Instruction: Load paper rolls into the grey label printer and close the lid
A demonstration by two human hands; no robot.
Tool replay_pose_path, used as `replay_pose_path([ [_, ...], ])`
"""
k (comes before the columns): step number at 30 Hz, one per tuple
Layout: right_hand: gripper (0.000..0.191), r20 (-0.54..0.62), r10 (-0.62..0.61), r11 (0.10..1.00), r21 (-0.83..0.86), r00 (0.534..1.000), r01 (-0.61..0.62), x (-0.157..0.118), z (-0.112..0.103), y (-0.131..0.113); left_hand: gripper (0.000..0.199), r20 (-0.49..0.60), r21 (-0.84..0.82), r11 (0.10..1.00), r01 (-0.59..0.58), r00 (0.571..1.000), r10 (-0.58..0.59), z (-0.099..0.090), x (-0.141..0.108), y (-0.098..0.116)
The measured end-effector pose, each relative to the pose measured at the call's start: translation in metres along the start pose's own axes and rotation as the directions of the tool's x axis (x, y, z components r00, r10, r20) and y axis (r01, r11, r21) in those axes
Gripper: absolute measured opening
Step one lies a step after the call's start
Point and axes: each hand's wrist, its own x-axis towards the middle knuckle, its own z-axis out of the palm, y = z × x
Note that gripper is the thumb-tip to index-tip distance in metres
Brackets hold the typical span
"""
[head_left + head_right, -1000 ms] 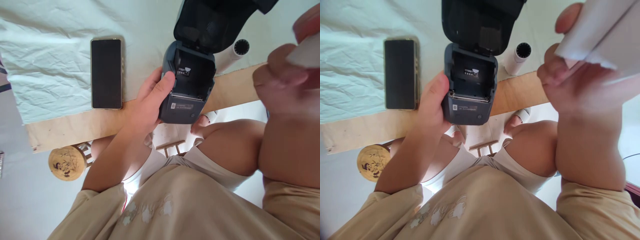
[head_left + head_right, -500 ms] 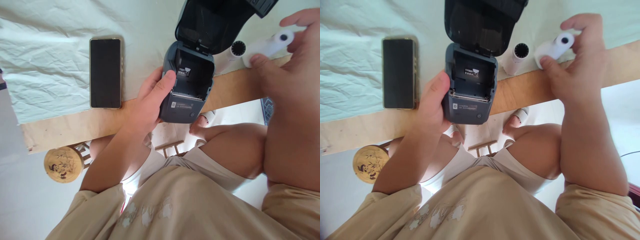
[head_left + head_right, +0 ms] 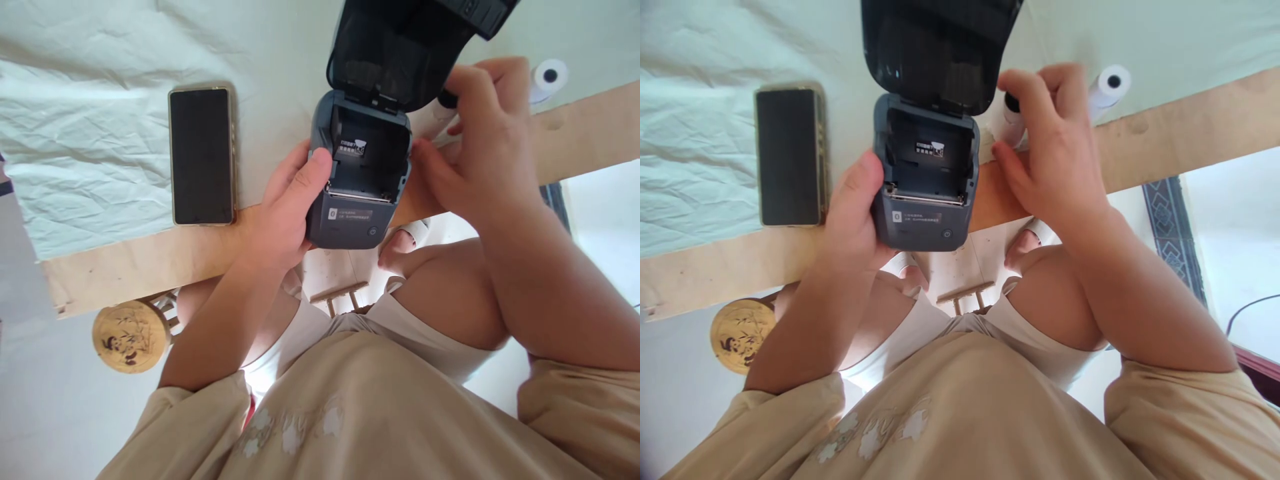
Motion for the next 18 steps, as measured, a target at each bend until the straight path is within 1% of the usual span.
replay_pose_path([
  [2,0.05,-0.001,0.01,1.0,0.0,1.0,-0.01,0.003,0.004,0.003,0.03,0.024,-0.008,1.0,-0.014,1.0,0.014,-0.003,0.001,-0.002],
  [4,0.051,-0.029,0.0,1.0,0.012,1.0,0.0,0.004,0.004,0.003,0.031,0.053,-0.02,1.0,-0.023,0.998,0.024,-0.008,0.004,-0.003],
  [7,0.055,-0.08,-0.009,0.998,0.057,0.997,0.014,0.001,0.003,-0.004,0.034,0.122,-0.034,0.999,-0.02,0.992,0.024,-0.014,0.006,-0.005],
  [8,0.055,-0.101,0.01,0.994,0.108,0.995,0.001,0.001,0.003,-0.007,0.034,0.135,-0.039,0.999,-0.015,0.991,0.021,-0.015,0.007,-0.006],
  [9,0.055,-0.138,0.037,0.981,0.196,0.99,-0.01,0.001,0.002,-0.009,0.035,0.137,-0.045,0.999,-0.016,0.99,0.022,-0.016,0.007,-0.006],
  [10,0.054,-0.176,0.08,0.946,0.324,0.981,-0.019,0.001,0.002,-0.009,0.035,0.129,-0.046,0.999,-0.018,0.991,0.024,-0.016,0.007,-0.007],
  [11,0.053,-0.189,0.142,0.874,0.485,0.972,-0.034,0.003,0.001,-0.009,0.036,0.117,-0.047,0.999,-0.021,0.993,0.027,-0.016,0.007,-0.008],
  [12,0.053,-0.145,0.211,0.759,0.647,0.967,-0.068,0.005,0.0,-0.007,0.036,0.11,-0.053,0.998,-0.023,0.993,0.029,-0.015,0.007,-0.008],
  [13,0.052,-0.056,0.266,0.613,0.78,0.962,-0.124,0.007,-0.001,-0.004,0.037,0.111,-0.07,0.997,-0.025,0.993,0.033,-0.015,0.006,-0.009],
  [14,0.05,0.064,0.302,0.456,0.866,0.951,-0.204,0.01,-0.002,0.0,0.037,0.112,-0.095,0.995,-0.025,0.993,0.035,-0.014,0.006,-0.01],
  [15,0.047,0.189,0.322,0.323,0.899,0.928,-0.295,0.012,-0.003,0.004,0.038,0.12,-0.121,0.993,-0.018,0.992,0.033,-0.014,0.006,-0.011],
  [16,0.045,0.276,0.33,0.246,0.898,0.903,-0.364,0.013,-0.004,0.007,0.038,0.13,-0.143,0.99,-0.008,0.991,0.027,-0.014,0.006,-0.011],
  [17,0.043,0.282,0.334,0.235,0.899,0.899,-0.369,0.014,-0.005,0.008,0.039,0.134,-0.16,0.987,-0.003,0.991,0.025,-0.014,0.007,-0.011],
  [18,0.041,0.19,0.333,0.286,0.913,0.923,-0.292,0.013,-0.005,0.008,0.039,0.131,-0.163,0.987,-0.002,0.991,0.023,-0.015,0.007,-0.011],
])
